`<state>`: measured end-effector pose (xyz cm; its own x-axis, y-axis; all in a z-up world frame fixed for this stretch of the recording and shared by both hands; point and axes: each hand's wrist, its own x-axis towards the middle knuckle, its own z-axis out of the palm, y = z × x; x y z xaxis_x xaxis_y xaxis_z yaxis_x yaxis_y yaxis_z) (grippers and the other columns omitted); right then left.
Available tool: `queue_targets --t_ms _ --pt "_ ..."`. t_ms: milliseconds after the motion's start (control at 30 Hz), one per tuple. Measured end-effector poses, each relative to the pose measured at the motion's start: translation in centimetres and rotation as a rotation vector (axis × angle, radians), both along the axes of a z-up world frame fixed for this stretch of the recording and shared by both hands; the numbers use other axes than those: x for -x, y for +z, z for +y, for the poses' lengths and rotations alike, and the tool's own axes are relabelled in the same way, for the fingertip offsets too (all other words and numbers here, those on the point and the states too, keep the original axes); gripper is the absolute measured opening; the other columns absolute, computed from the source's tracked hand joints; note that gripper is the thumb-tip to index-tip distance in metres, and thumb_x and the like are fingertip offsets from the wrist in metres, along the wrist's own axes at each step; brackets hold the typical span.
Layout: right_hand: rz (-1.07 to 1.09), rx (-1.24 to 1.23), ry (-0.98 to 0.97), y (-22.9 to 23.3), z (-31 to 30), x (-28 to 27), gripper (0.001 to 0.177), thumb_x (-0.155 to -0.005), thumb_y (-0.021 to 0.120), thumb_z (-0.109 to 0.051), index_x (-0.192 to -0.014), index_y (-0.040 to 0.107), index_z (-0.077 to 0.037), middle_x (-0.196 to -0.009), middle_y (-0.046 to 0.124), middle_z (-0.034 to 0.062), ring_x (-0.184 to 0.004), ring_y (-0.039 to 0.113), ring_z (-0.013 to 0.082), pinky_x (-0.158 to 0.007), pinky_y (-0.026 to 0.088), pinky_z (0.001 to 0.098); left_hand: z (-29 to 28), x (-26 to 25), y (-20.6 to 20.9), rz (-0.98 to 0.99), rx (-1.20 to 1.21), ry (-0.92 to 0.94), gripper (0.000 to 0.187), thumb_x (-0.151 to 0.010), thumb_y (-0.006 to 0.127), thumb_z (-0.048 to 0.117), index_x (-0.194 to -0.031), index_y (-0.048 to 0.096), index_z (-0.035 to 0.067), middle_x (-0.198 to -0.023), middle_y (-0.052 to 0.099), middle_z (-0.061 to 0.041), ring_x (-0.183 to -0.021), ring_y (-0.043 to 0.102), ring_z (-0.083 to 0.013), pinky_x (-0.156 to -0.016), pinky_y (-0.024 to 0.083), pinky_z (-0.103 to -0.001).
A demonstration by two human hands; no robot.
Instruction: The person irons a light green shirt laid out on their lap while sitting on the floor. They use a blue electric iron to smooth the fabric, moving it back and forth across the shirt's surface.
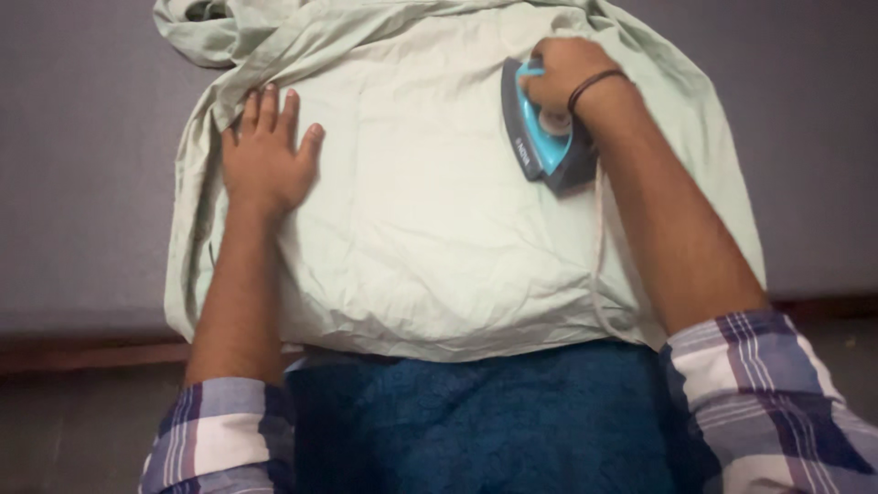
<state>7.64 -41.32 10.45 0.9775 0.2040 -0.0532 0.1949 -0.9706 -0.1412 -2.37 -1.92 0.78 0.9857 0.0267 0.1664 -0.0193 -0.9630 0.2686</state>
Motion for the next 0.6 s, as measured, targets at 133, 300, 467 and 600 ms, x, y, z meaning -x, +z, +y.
queue_targets --t_ms 133,300,467,600 --pt "0.023 0.017 -0.024 0.3 0.4 -3.2 0.051 -0.088 0.070 -0.040 -0.124 0.071 -0.004 -0.117 0.071 0.0257 -0.106 0.069 0.0412 -0.094 0.053 0.0477 -0.1 0.0 0.1 -0.021 0.016 0.008 0.070 -0.104 0.037 0.057 -0.161 0.039 0.017 -0.169 0.027 -0.010 -0.156 0.020 -0.0279 -0.121 0.016 -0.060" --pt "0.100 0.024 -0.061 0.8 0.4 -2.8 0.053 -0.088 0.068 -0.040 -0.128 0.068 -0.006 -0.118 0.070 0.0247 -0.105 0.069 0.0411 -0.093 0.054 0.0482 -0.3 0.1 0.0 -0.021 0.027 0.004 0.069 -0.103 0.038 0.058 -0.159 0.041 0.017 -0.169 0.028 -0.010 -0.156 0.021 -0.0286 -0.120 0.017 -0.061" --pt "0.046 0.077 0.138 1.1 0.3 2.6 0.052 -0.094 0.065 -0.040 -0.132 0.065 -0.004 -0.116 0.070 0.0275 -0.108 0.067 0.0441 -0.095 0.053 0.0488 -0.1 0.1 0.2 -0.018 0.033 0.008 0.069 -0.104 0.038 0.057 -0.161 0.040 0.017 -0.169 0.027 -0.010 -0.157 0.020 -0.0288 -0.122 0.016 -0.061" --pt "0.127 0.039 0.202 1.9 0.9 8.5 0.052 -0.095 0.062 -0.037 -0.139 0.060 -0.008 -0.112 0.071 0.0272 -0.104 0.069 0.0441 -0.093 0.054 0.0482 -0.3 0.0 0.1 0.005 0.036 0.012 0.070 -0.102 0.036 0.057 -0.160 0.038 0.018 -0.169 0.025 -0.009 -0.156 0.018 -0.0283 -0.120 0.015 -0.061"
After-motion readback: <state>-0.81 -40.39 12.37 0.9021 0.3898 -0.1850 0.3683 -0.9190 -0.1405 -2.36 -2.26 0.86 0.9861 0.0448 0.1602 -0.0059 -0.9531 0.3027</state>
